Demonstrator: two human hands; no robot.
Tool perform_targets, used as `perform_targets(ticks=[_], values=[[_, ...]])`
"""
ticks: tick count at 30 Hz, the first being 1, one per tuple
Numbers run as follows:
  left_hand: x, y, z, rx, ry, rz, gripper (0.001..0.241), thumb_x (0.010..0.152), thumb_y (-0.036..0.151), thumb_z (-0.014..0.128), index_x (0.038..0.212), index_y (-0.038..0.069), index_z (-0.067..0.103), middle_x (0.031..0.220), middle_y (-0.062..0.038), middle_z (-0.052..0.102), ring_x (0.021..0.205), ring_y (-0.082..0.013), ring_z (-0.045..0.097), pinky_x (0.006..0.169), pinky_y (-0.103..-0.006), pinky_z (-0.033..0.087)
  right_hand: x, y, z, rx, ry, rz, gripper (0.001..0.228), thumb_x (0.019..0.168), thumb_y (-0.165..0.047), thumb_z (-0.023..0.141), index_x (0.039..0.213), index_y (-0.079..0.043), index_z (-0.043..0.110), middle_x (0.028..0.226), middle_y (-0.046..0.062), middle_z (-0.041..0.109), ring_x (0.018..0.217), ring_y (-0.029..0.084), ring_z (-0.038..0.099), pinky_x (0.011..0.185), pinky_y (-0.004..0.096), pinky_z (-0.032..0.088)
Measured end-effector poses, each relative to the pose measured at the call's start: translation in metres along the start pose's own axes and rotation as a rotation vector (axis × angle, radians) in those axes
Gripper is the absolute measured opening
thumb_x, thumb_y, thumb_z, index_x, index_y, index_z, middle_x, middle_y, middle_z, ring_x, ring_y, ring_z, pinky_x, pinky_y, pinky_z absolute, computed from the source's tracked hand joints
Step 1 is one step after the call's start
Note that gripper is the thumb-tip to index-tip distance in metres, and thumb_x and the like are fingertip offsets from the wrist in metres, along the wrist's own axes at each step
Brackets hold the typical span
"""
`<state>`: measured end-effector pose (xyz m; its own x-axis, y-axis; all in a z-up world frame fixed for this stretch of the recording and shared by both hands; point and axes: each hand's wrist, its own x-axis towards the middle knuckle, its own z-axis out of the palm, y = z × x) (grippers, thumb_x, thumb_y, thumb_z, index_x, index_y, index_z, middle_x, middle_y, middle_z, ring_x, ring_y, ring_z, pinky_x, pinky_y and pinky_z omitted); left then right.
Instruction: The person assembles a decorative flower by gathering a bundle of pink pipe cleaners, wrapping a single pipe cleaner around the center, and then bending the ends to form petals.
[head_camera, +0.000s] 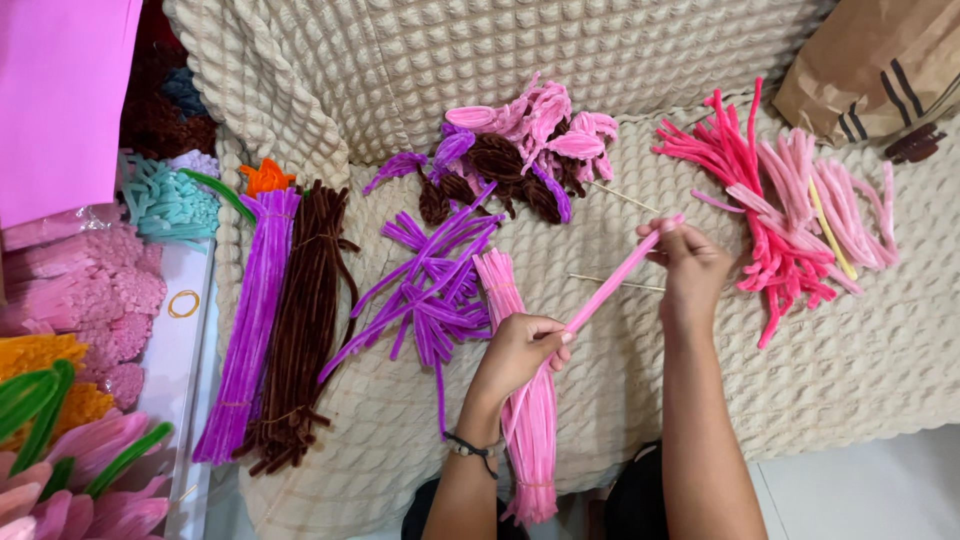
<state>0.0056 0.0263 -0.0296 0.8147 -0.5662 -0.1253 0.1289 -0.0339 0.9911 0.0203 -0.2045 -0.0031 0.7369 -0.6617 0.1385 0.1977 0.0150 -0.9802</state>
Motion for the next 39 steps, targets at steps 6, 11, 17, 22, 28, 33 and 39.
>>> perform_targets(ticks=[6, 11, 17, 22, 28, 33, 39], values=[[-0.027, 0.054, -0.004, -0.070, -0.159, 0.084, 0.050, 0.094, -0.005, 0.058, 0.144, -0.002, 0.055, 0.076, -0.019, 0.067, 0.058, -0.0179, 0.068, 0.056, -0.0271, 0.060, 0.022, 0.010, -0.032, 0.040, 0.113, 0.003, 0.016, 0.109, -0.016, 0.060, 0.105, -0.007, 0.073, 0.093, 0.005, 0.077, 0.077, 0.008, 0.074, 0.070, 0.021, 0.063], [-0.028, 0.043, -0.011, -0.093, -0.274, 0.144, 0.027, 0.096, -0.008, 0.056, 0.117, -0.006, 0.072, 0.089, -0.021, 0.073, 0.074, -0.0230, 0.073, 0.068, -0.0327, 0.061, 0.027, 0.020, -0.040, 0.098, 0.132, 0.031, 0.016, 0.108, -0.018, 0.061, 0.106, -0.008, 0.073, 0.092, 0.007, 0.077, 0.075, 0.010, 0.076, 0.068, 0.023, 0.064], [-0.039, 0.078, -0.019, -0.074, -0.413, 0.212, 0.039, 0.098, -0.013, 0.041, 0.125, -0.007, 0.068, 0.110, -0.024, 0.072, 0.107, -0.0301, 0.070, 0.091, -0.0425, 0.058, 0.022, 0.010, -0.033, 0.126, 0.139, 0.032, 0.016, 0.105, -0.017, 0.062, 0.104, -0.006, 0.074, 0.090, 0.008, 0.078, 0.074, 0.010, 0.076, 0.067, 0.023, 0.064], [-0.037, 0.071, -0.020, -0.059, -0.309, 0.307, 0.028, 0.094, -0.011, 0.056, 0.117, -0.006, 0.072, 0.103, -0.025, 0.075, 0.098, -0.0336, 0.073, 0.091, -0.0440, 0.058, 0.020, 0.009, -0.030, 0.133, 0.125, 0.063, 0.016, 0.104, -0.018, 0.063, 0.105, -0.006, 0.074, 0.090, 0.008, 0.078, 0.072, 0.009, 0.076, 0.067, 0.022, 0.063], [-0.014, 0.035, -0.009, -0.130, 0.140, 0.559, 0.025, 0.105, 0.008, 0.045, 0.113, -0.005, 0.065, 0.094, -0.020, 0.071, 0.087, -0.0272, 0.070, 0.086, -0.0404, 0.058, 0.021, 0.017, -0.029, 0.158, 0.128, 0.107, 0.016, 0.104, -0.020, 0.063, 0.105, -0.008, 0.073, 0.089, 0.006, 0.078, 0.070, 0.007, 0.076, 0.064, 0.020, 0.062], [-0.010, 0.039, 0.009, -0.296, 0.430, 0.411, 0.031, 0.111, 0.027, 0.035, 0.108, 0.001, 0.052, 0.086, -0.007, 0.052, 0.072, -0.0133, 0.058, 0.070, -0.0287, 0.056, 0.021, 0.021, -0.025, 0.156, 0.127, 0.128, 0.017, 0.104, -0.020, 0.063, 0.106, -0.008, 0.073, 0.090, 0.007, 0.078, 0.070, 0.010, 0.077, 0.063, 0.020, 0.063], [-0.004, 0.040, 0.000, -0.477, 0.588, 0.359, 0.026, 0.111, 0.021, 0.038, 0.109, 0.001, 0.054, 0.123, -0.022, 0.061, 0.121, -0.0378, 0.063, 0.107, -0.0507, 0.050, 0.019, 0.021, -0.024, 0.159, 0.106, 0.108, 0.016, 0.105, -0.020, 0.062, 0.105, -0.008, 0.073, 0.089, 0.006, 0.078, 0.070, 0.008, 0.077, 0.064, 0.020, 0.063]])
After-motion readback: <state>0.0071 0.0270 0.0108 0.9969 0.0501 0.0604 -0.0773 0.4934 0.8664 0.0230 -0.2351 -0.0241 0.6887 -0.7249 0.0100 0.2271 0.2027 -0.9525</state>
